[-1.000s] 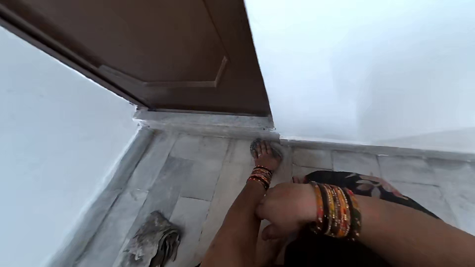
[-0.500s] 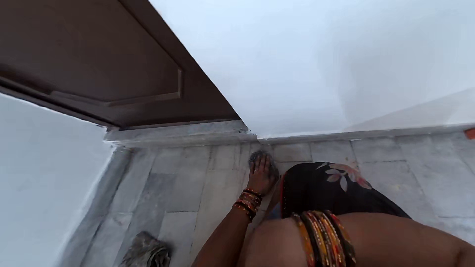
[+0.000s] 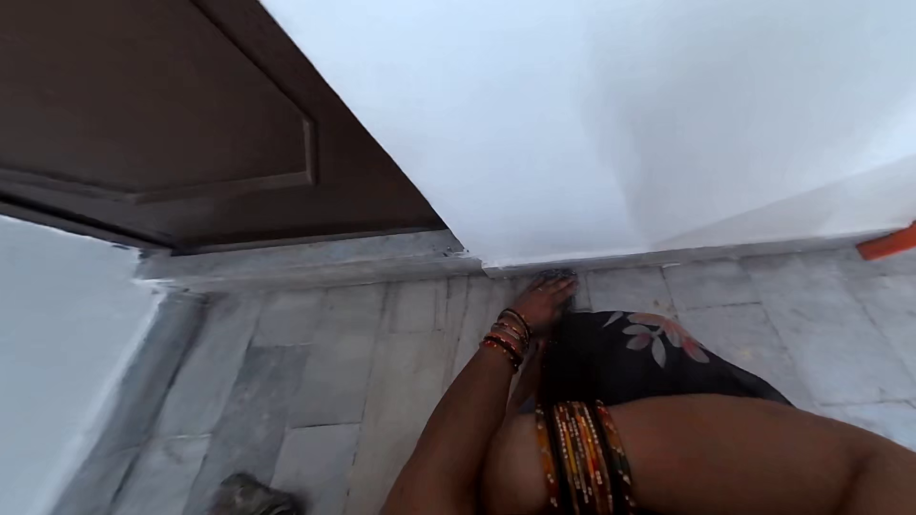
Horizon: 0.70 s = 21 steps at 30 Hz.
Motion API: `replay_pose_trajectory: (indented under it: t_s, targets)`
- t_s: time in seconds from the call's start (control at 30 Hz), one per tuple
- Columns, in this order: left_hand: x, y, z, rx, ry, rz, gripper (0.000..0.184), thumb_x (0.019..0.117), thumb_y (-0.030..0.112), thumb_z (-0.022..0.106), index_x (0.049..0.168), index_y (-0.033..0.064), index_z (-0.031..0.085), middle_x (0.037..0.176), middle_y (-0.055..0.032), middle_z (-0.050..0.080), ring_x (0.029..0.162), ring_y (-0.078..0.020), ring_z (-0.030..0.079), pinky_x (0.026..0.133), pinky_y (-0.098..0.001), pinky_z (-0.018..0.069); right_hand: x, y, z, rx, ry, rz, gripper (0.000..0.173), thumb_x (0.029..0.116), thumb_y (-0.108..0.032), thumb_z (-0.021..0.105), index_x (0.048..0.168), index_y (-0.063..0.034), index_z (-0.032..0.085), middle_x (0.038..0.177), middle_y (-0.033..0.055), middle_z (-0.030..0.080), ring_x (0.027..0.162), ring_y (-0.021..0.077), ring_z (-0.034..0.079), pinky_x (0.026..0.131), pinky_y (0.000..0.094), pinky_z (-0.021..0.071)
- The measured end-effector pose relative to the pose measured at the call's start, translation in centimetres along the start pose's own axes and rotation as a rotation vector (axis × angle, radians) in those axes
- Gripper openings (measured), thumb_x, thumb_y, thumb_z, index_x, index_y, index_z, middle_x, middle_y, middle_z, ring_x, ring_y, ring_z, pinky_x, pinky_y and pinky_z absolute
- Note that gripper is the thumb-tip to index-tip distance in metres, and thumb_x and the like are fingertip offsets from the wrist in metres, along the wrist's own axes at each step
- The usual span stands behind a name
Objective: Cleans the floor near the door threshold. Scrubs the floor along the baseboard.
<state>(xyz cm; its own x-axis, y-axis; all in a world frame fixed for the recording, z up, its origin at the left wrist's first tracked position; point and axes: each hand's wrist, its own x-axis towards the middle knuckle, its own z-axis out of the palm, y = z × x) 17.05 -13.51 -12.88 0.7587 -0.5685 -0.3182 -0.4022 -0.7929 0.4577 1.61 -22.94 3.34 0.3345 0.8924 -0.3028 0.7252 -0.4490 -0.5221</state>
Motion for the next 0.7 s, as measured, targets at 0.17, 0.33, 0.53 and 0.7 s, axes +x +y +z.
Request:
replay_pose_trajectory:
  t_s: [0.17, 0.33, 0.53, 0.7]
  targets:
    - [-4.8, -3.4, 1.2, -0.04, 0.2, -0.182, 0.05, 0.1072, 0.013, 0.042, 0.157, 0.0156, 0.044, 0.164, -0.0019, 0.041, 0.154, -0.024, 0.034, 0.126, -0.0543, 0.0213, 1.1, -1.7, -8.1, 0.096, -0.542, 0.282, 0.043, 0.1055, -0.014, 0.047, 0.139, 0.0112, 0.054, 0.138, 0.0299, 0.059, 0.129, 0.0404, 0.058, 0.109, 0.0562, 0.0425]
    - [-13.6, -8.4, 1.2, 0.015, 0.274, -0.569, 0.056, 0.1079, 0.019, 0.044, 0.161, 0.0091, 0.033, 0.169, -0.0099, 0.03, 0.157, -0.0315, 0.026, 0.127, -0.0563, 0.0169, 3.1, -1.1, -6.2, -0.317, -0.668, -0.157, 0.024, 0.1013, -0.008, 0.055, 0.107, 0.0097, 0.069, 0.113, 0.0275, 0.068, 0.109, 0.0445, 0.065, 0.088, 0.0619, 0.0496]
    - [-27.6, -10.8, 3.2, -0.011, 0.256, -0.95, 0.063, 0.1089, 0.025, 0.042, 0.163, -0.0004, 0.019, 0.171, -0.0226, 0.013, 0.159, -0.0401, 0.011, 0.128, -0.0567, 0.0083, 2.9, -1.2, -5.0, -0.24, -0.633, -0.065, 0.028, 0.1056, -0.013, 0.052, 0.115, 0.0097, 0.065, 0.112, 0.0249, 0.066, 0.105, 0.0376, 0.066, 0.086, 0.0552, 0.0502]
    - [-30.8, -8.2, 6.8, 0.018, 0.278, -0.974, 0.062, 0.1068, 0.019, 0.04, 0.162, -0.001, 0.02, 0.17, -0.0245, 0.015, 0.157, -0.0441, 0.015, 0.126, -0.061, 0.0136, 3.5, -3.8, -0.4, 0.068, -0.354, 0.431, 0.029, 0.1056, -0.002, 0.042, 0.111, 0.0096, 0.068, 0.113, 0.0225, 0.07, 0.105, 0.0284, 0.07, 0.093, 0.043, 0.0525]
